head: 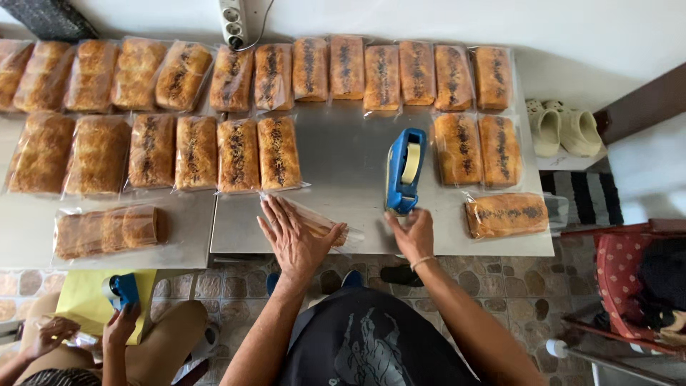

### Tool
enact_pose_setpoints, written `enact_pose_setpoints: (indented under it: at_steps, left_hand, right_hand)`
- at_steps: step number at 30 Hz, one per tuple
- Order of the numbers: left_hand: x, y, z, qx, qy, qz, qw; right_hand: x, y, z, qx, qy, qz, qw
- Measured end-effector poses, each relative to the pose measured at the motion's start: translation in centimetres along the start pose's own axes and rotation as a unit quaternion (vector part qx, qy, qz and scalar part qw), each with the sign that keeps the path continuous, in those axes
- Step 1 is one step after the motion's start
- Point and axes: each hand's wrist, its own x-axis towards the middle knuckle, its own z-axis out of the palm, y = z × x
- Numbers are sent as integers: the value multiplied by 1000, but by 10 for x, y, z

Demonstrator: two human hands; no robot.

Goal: The person packages loaves of bread by placing them into plastic bags and sealing them with tape from a dispenser.

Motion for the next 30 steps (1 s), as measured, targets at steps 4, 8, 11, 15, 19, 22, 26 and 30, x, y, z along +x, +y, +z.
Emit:
enact_pose_setpoints:
  at_steps: [4, 8, 11, 15, 19, 22, 26, 30]
  left_hand:
    - [-2, -3, 0, 18, 0, 5, 1000]
    - [-1, -2, 1, 16, 4, 9, 1000]
    - [1, 2, -2, 8, -8, -5, 1000]
    - [2, 4, -6, 16, -13, -8, 1000]
    - [4, 7, -11, 11, -41, -15, 999]
    - [3, 6, -8, 7, -46, -19, 999]
    - [5, 4, -8, 2, -45, -13, 999]
    - [6, 4, -6, 17, -43, -10, 999]
  right_hand:
    - [31, 7, 9, -3, 109, -118, 987]
    - [72, 25, 4, -46, 110, -84, 989]
    - [78, -6, -30, 99, 107, -25, 989]
    - [100, -18, -38, 218, -7, 72, 973]
    - [117, -33, -32, 261, 11, 100, 960]
    - [89, -75, -60, 342, -21, 163, 925]
    - [62, -92, -77, 462, -3, 176, 869]
    - [52, -60, -55, 504, 32, 170, 846]
